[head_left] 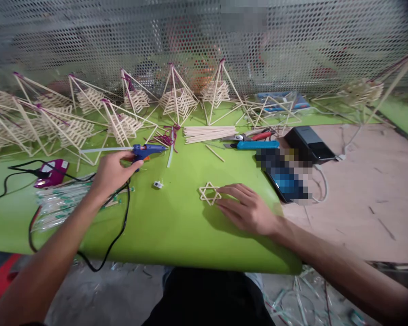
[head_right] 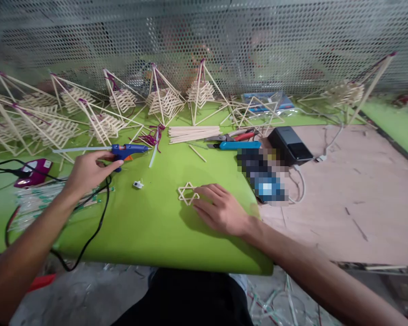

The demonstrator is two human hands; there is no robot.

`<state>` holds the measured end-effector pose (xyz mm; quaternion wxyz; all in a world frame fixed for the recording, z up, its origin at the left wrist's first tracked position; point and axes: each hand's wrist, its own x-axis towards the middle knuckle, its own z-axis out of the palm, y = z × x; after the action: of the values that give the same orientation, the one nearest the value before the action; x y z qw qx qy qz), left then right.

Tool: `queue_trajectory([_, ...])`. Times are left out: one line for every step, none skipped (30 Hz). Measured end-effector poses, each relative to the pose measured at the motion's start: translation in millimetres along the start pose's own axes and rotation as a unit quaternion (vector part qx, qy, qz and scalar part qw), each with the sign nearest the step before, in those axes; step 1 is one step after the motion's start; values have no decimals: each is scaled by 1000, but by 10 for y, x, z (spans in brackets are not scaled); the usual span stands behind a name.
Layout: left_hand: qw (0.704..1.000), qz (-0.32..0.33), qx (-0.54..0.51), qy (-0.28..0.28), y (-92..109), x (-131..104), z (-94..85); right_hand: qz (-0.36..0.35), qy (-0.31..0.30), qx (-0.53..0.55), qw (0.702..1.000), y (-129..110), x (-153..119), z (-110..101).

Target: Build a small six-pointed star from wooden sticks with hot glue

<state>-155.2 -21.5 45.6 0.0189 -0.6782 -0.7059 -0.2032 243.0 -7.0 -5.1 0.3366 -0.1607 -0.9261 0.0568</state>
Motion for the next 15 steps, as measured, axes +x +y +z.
queue_trajectory([1000,-4,-7,-2,7,22,18,-1,0,-1,1000,-1,0,1])
queue_trajectory([1000,-8,-9,-2,14,40,36,-2,0,-2,1000,-3,1,1])
queue_trajectory([1000,-11,-7,0,21,52,51,-2,0,-3,1000,-4,1,0])
queue_trajectory([1000,-13,-3,3,28,59,62,-3,0,-3,1000,-5,1,0])
queue_trajectory([1000,-13,2,6,33,61,68,-4,-1,-4,1000,-5,2,0])
queue_trajectory([1000,-11,8,10,35,58,67,-4,-1,-4,1000,-5,2,-1])
queue_trajectory([1000,-10,15,17,35,50,57,-5,-1,-3,1000,-5,3,-1])
queue_trajectory([999,-10,24,27,31,38,40,-5,-1,-3,1000,-5,4,-1])
queue_trajectory([998,-10,34,42,25,25,16,-5,0,-2,1000,-5,5,-2])
queue_trajectory([997,-12,44,60,19,11,-16,-5,0,0,1000,-5,6,-2])
queue_trajectory([995,-14,53,82,14,-2,-53,-3,0,2,1000,-6,8,-2])
queue_trajectory([993,-14,59,104,15,-13,-95,-1,1,5,1000,-8,10,-2])
queue_trajectory([990,-12,62,126,23,-19,-140,2,1,8,1000,-9,12,-3])
queue_trajectory([987,-10,62,148,43,-21,-185,6,1,13,1000,-11,15,-3])
queue_trajectory([984,-5,59,166,78,-19,-229,12,2,17,1000,-13,19,-5])
